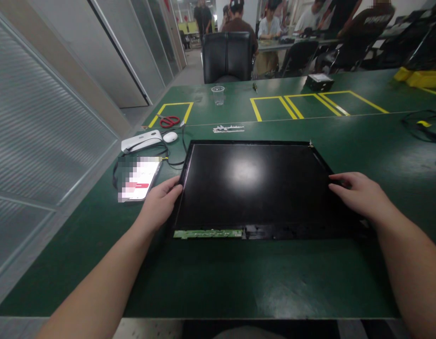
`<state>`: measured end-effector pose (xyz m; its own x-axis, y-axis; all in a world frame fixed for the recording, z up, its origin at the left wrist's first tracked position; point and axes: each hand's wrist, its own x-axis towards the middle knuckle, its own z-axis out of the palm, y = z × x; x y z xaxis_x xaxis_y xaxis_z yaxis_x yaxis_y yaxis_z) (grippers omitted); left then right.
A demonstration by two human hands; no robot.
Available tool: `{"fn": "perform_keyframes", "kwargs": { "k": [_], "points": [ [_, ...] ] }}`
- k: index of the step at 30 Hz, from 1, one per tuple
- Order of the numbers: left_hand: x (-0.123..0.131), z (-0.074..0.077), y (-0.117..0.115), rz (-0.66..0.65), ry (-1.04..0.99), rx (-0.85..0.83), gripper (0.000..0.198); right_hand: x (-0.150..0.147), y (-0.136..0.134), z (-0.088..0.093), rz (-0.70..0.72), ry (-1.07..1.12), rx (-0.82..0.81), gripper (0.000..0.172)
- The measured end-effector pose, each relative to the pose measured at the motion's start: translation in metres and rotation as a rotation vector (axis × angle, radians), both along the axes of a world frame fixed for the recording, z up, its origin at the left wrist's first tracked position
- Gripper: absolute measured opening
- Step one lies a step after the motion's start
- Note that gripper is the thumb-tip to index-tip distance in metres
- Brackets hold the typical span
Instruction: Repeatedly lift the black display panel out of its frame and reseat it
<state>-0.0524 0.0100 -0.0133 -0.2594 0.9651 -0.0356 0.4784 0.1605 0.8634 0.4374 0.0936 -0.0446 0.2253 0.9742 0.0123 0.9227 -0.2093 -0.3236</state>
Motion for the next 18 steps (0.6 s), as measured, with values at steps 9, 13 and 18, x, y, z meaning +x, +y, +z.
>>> {"fn": "perform_keyframes", "kwargs": {
  "k": [9, 13, 18],
  "points": [
    [0.031, 0.028, -0.004, 0.341, -0.662, -0.254, 0.06, 0.004, 0.0, -0.006, 0.034, 0.001, 0.028, 0.042],
    [0.031, 0.028, -0.004, 0.357, -0.707, -0.245, 0.064, 0.007, 0.001, -0.01, 0.047, 0.014, 0.067, 0.038],
    [0.032, 0.029, -0.002, 0.405, -0.798, -0.246, 0.058, 0.006, 0.0, -0.01, 0.037, 0.0, 0.042, 0.042]
  ]
}}
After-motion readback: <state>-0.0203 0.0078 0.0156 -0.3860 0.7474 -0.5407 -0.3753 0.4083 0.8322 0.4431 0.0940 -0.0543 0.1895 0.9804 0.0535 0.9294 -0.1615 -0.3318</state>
